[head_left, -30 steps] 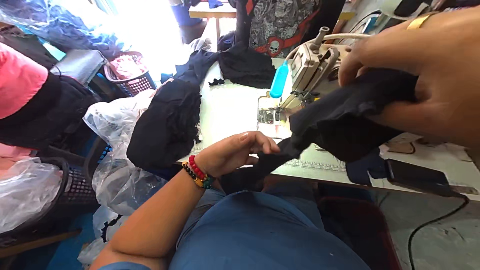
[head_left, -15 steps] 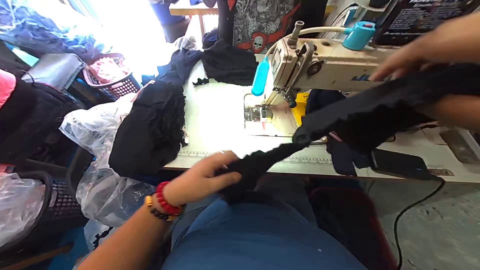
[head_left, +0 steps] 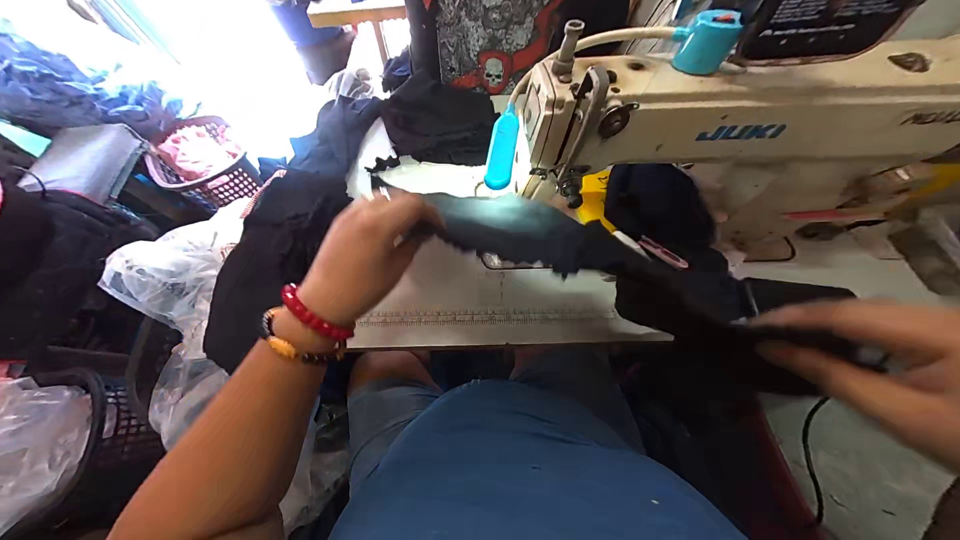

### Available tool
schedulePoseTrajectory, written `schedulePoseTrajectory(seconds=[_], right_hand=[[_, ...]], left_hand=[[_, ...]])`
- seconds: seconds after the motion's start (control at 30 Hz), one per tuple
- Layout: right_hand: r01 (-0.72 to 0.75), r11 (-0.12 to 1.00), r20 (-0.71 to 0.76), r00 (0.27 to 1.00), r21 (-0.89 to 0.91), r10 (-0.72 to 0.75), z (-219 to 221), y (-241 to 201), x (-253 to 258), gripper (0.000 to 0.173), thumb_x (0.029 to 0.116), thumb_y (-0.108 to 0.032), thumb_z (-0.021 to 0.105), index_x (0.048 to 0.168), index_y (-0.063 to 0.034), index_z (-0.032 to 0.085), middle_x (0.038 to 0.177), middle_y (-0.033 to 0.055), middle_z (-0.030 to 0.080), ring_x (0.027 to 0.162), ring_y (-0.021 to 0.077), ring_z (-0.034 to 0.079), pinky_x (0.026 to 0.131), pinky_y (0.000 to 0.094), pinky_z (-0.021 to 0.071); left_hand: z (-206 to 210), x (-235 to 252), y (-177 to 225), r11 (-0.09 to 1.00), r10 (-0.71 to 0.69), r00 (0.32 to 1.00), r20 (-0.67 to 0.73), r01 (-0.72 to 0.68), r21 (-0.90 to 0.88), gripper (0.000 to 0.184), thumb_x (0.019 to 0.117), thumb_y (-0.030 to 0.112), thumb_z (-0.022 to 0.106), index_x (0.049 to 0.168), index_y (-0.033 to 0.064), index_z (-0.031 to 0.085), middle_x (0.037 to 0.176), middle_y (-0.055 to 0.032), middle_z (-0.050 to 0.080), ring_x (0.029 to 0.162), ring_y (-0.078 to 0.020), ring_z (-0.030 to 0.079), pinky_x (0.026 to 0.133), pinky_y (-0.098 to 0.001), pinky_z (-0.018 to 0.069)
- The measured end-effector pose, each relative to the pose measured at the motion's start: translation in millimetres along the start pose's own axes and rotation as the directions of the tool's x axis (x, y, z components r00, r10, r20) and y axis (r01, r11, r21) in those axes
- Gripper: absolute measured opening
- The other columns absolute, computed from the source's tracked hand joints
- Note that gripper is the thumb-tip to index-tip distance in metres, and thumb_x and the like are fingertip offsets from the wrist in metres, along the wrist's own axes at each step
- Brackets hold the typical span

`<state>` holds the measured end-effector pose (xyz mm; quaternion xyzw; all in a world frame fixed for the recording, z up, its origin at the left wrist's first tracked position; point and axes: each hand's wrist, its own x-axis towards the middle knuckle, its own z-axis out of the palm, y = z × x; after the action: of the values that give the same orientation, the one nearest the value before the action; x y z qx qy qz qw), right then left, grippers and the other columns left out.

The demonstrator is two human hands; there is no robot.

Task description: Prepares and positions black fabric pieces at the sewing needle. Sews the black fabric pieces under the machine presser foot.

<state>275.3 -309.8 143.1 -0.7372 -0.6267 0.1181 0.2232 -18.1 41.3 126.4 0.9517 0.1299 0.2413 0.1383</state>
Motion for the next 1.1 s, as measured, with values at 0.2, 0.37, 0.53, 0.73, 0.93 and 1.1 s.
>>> schedulePoseTrajectory(seconds=[0.2,0.37,0.53,0.73,0.93,1.1], right_hand=[[-0.169,0.98,0.404,0.908,0.108,0.112,153.0,4.2,-2.5,0.019,0.0947,-0.009,0.066,0.11,-0.0056,0.076,0.107,0.0163,0.076,0.103,0.0359,0.073,0.092,0.0616,0.0555],[-0.332,0.942,0.513,0.802,-0.041,0.305,203.9,-5.0,40.9,0.028,0.1014,-0.011,0.056,0.121,0.0024,0.071,0.117,0.0272,0.071,0.116,0.045,0.065,0.102,0.0637,0.0466],[-0.033,0.999,0.675,0.738,-0.003,0.026,175.3,-26.0,59.5,0.031,0.1055,-0.02,0.054,0.128,-0.0028,0.068,0.116,0.0231,0.071,0.113,0.0408,0.068,0.099,0.0606,0.0505],[0.257,0.966,-0.013,0.966,0.041,-0.257,161.7,-40.2,89.5,0.039,0.1058,-0.038,0.048,0.124,-0.0153,0.073,0.12,0.0058,0.074,0.109,0.0235,0.07,0.09,0.0467,0.0574],[0.223,0.972,-0.012,0.974,-0.071,-0.224,211.5,-28.7,96.1,0.046,0.1068,-0.043,0.045,0.136,-0.0167,0.068,0.148,0.0086,0.06,0.147,0.031,0.045,0.12,0.059,0.0325],[0.213,0.977,-0.03,0.977,0.028,-0.212,212.6,-26.4,87.5,0.042,0.1069,-0.041,0.046,0.133,-0.0181,0.07,0.146,0.0057,0.061,0.146,0.0283,0.046,0.121,0.0583,0.0321]], left_hand=[[74.1,-79.1,-24.6,0.991,-0.112,0.951,0.288,0.129,-0.044,0.03,0.0831,0.005,0.064,0.11,0.0093,0.076,0.123,-0.01,0.071,0.123,-0.0303,0.064,0.107,-0.0584,0.0456],[77.8,-61.6,10.4,0.939,-0.334,0.923,0.188,0.344,-0.019,0.036,0.0957,0.025,0.051,0.118,0.0081,0.074,0.126,-0.0094,0.071,0.13,-0.0289,0.06,0.121,-0.0627,0.0271],[123.9,-54.1,19.0,0.9,-0.424,0.884,0.196,0.388,0.198,0.06,0.1055,0.048,0.045,0.149,0.0071,0.053,0.158,-0.0216,0.044,0.151,-0.0415,0.033,0.124,-0.0641,0.0182],[124.2,-72.8,20.0,0.973,-0.217,0.951,0.221,0.229,-0.029,0.048,0.1048,0.04,0.048,0.139,0.0111,0.065,0.152,-0.0144,0.054,0.15,-0.035,0.039,0.124,-0.0596,0.0241],[103.4,-4.3,-16.9,0.773,-0.628,0.769,0.118,0.634,-0.023,0.04,0.1016,0.025,0.061,0.132,-0.0008,0.064,0.138,-0.0255,0.058,0.132,-0.0436,0.052,0.11,-0.0594,0.0416],[118.4,46.7,-50.4,0.61,-0.79,0.589,0.172,0.785,0.112,0.059,0.0875,0.048,0.079,0.127,0.0047,0.067,0.141,-0.0268,0.052,0.136,-0.0477,0.044,0.103,-0.0669,0.0398]])
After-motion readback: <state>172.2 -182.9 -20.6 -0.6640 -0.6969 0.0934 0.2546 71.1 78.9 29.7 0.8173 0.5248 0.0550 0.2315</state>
